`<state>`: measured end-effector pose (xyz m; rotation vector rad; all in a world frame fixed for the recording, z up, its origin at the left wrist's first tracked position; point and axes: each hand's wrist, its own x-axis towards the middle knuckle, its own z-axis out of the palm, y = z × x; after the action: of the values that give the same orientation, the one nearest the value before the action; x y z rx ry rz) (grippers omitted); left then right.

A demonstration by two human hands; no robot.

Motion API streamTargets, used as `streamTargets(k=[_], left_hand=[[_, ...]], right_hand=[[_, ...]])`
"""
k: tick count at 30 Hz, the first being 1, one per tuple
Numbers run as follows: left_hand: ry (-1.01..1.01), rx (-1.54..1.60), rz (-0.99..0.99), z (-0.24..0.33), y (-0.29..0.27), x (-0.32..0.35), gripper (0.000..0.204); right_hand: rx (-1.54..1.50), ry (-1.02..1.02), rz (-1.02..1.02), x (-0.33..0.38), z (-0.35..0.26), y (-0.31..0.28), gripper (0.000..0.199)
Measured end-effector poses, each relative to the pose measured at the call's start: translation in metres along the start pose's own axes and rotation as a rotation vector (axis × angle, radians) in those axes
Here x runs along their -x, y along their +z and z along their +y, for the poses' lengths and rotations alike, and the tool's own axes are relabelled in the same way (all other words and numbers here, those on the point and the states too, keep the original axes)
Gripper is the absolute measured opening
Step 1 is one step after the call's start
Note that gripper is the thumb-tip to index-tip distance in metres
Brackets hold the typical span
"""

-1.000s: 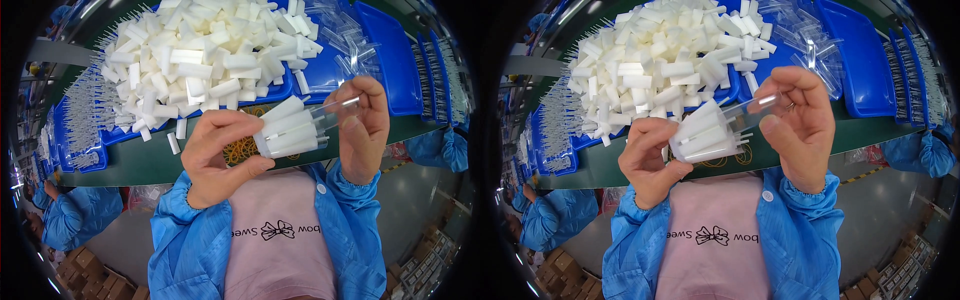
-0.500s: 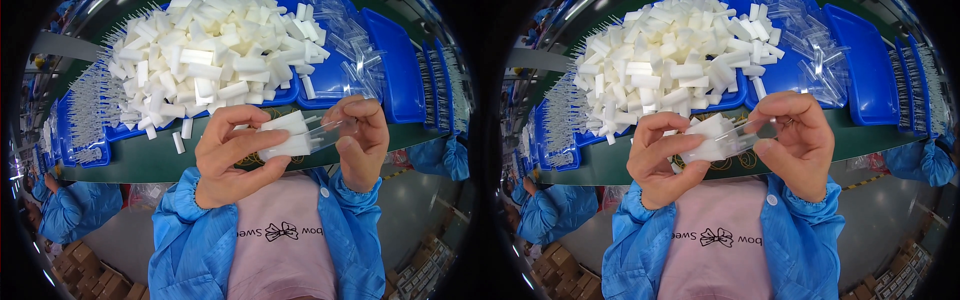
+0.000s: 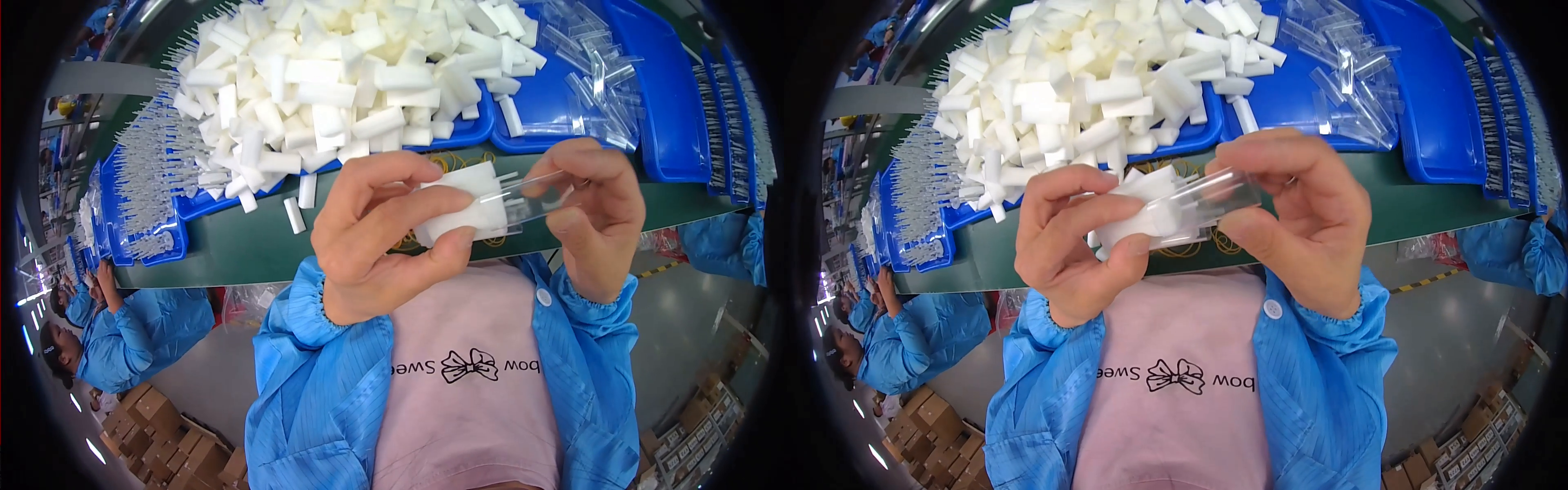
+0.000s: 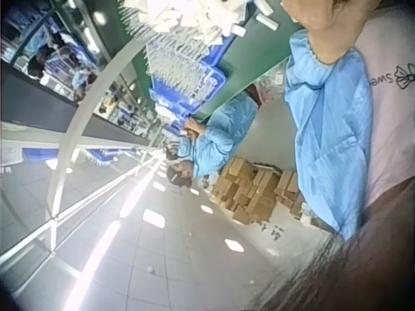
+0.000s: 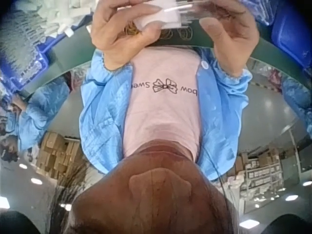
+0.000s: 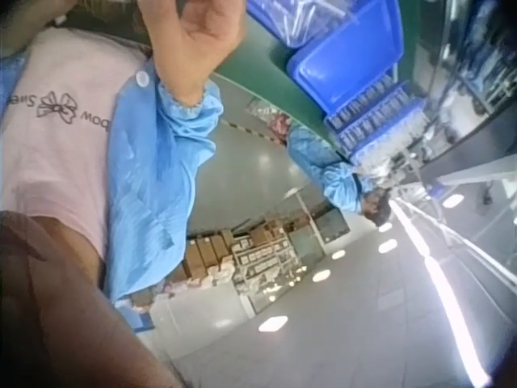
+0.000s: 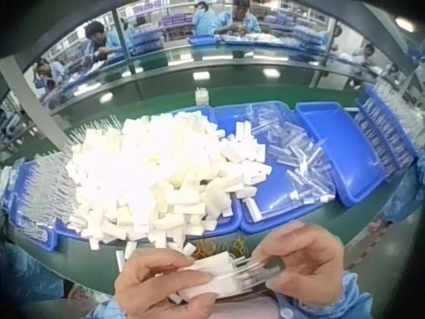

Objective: The person assembles small white plastic pieces into a clear plastic holder by hand, then secures them with a rubber band.

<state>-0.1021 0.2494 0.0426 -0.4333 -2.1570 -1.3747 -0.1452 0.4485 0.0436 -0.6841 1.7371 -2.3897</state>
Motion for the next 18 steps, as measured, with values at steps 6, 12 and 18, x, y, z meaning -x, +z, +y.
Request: streamTargets(k=[6,12,18], left_hand=[[0.048,-0.076,-0.064,-0.002,-0.002,0.002,0.034],[-0.380,0.593,-0.013,0.001,-0.002,0.007,0.069],[-0.450,0.703,-0.081,-0.007,-0.004,0.013,0.051]], right_hand=[[0.203,-0.088,-0.091,0.005,0.002,-0.016,0.036],[0.075,-0.050,0.132,0.001,0.000,-0.022,0.024],[0.207,-0.122,0.100,0.002,-0.001,-0.025,0.020]])
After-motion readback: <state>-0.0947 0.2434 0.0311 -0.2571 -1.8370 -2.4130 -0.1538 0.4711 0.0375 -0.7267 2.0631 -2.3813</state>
